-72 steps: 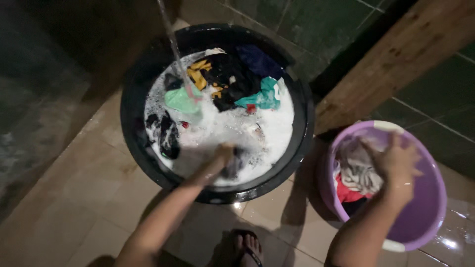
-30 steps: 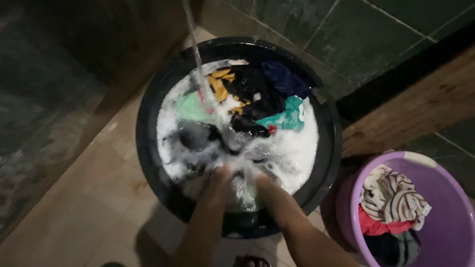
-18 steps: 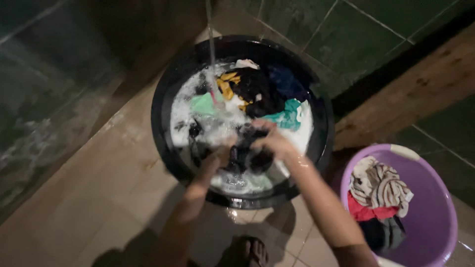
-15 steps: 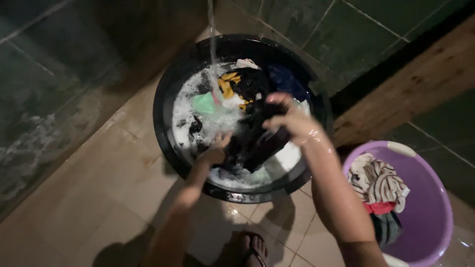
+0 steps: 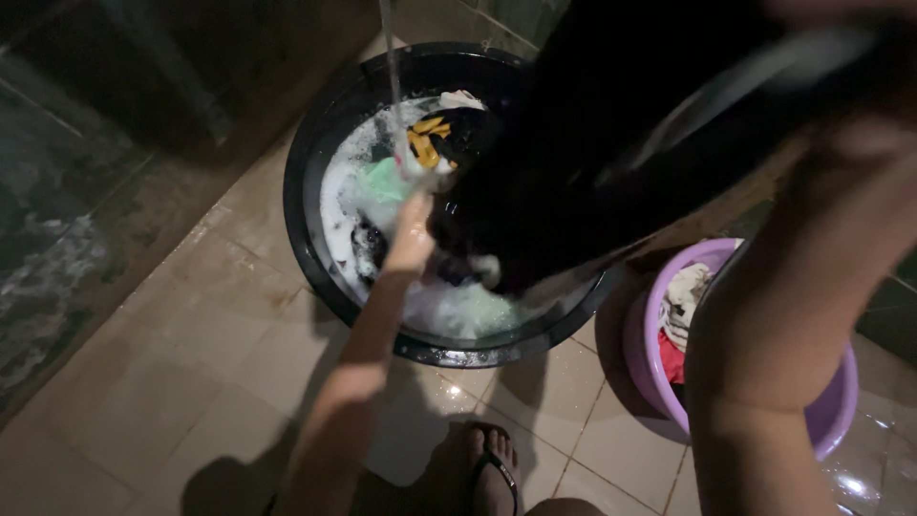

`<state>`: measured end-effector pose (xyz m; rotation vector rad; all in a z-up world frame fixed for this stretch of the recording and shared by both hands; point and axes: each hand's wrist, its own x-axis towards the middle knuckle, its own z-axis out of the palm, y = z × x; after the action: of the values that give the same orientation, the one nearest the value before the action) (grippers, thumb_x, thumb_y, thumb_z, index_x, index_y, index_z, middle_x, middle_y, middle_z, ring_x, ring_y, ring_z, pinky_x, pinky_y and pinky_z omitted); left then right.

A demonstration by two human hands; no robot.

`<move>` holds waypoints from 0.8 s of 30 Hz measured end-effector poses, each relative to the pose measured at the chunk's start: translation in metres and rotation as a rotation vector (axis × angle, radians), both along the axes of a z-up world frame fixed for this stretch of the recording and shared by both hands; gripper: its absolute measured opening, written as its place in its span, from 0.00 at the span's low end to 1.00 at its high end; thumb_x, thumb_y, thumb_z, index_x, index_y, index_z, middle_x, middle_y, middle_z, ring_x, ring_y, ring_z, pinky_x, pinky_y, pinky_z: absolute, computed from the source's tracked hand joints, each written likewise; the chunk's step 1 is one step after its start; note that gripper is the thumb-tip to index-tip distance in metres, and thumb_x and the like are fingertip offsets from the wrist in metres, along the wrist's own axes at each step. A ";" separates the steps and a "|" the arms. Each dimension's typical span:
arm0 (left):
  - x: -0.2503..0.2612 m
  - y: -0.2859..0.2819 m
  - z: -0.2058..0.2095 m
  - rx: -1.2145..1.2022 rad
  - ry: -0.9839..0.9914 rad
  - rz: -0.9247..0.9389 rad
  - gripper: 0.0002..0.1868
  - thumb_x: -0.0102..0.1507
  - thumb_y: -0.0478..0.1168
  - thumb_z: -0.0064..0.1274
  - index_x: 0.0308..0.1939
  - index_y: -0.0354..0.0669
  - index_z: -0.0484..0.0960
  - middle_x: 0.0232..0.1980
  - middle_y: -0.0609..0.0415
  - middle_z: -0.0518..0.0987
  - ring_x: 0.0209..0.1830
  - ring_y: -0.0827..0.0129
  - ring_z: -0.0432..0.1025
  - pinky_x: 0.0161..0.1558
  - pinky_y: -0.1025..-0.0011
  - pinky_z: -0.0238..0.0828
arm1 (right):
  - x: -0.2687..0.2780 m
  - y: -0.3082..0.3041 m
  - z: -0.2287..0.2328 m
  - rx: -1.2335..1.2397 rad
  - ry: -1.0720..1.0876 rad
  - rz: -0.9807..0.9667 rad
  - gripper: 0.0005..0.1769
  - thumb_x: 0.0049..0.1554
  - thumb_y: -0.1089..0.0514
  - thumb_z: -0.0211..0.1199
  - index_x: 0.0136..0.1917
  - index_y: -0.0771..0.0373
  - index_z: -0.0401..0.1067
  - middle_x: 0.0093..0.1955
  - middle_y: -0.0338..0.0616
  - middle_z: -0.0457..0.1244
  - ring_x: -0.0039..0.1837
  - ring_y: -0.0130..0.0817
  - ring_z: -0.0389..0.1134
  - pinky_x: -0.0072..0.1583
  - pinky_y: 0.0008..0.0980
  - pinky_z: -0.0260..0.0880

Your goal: The person hand washes a load of mixed-color clothes in a black basin filled with soapy water. They repeatedly scrub, rinse, and wring each item under running tap water, then transfer the washed clothes into a purple basin beside them.

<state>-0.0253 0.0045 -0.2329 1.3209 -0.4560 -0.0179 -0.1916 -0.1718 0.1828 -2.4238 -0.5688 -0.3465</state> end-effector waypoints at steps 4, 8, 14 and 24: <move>0.011 0.040 0.009 0.114 0.149 0.224 0.18 0.74 0.42 0.39 0.57 0.33 0.79 0.54 0.46 0.82 0.56 0.61 0.74 0.61 0.65 0.70 | 0.067 -0.042 -0.077 -0.075 0.063 0.060 0.30 0.47 0.59 0.77 0.63 0.61 0.73 0.67 0.48 0.65 0.71 0.45 0.64 0.71 0.42 0.61; 0.013 0.046 -0.030 0.829 0.110 0.486 0.17 0.75 0.46 0.43 0.56 0.36 0.80 0.56 0.40 0.80 0.57 0.45 0.73 0.60 0.55 0.69 | 0.107 -0.051 -0.304 0.045 0.295 -0.188 0.13 0.56 0.65 0.67 0.55 0.61 0.76 0.55 0.48 0.70 0.59 0.41 0.72 0.61 0.38 0.71; -0.033 -0.013 -0.060 1.377 -0.064 0.068 0.47 0.56 0.60 0.59 0.76 0.59 0.57 0.80 0.33 0.45 0.74 0.31 0.45 0.63 0.27 0.50 | 0.089 -0.014 -0.523 -0.385 0.377 -0.394 0.33 0.57 0.63 0.60 0.73 0.46 0.62 0.73 0.58 0.53 0.53 0.56 0.70 0.45 0.46 0.75; 0.019 -0.050 -0.206 1.541 0.177 -0.414 0.63 0.49 0.64 0.66 0.79 0.53 0.46 0.82 0.33 0.33 0.79 0.30 0.32 0.71 0.30 0.39 | 0.138 0.006 -0.579 -0.464 0.697 -0.292 0.30 0.49 0.66 0.62 0.65 0.54 0.66 0.66 0.50 0.58 0.54 0.46 0.70 0.51 0.40 0.73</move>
<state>-0.0063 -0.0451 -0.4385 2.6519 -0.5595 -0.9913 -0.0538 -0.1659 -0.3964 -2.8300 0.0292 0.5695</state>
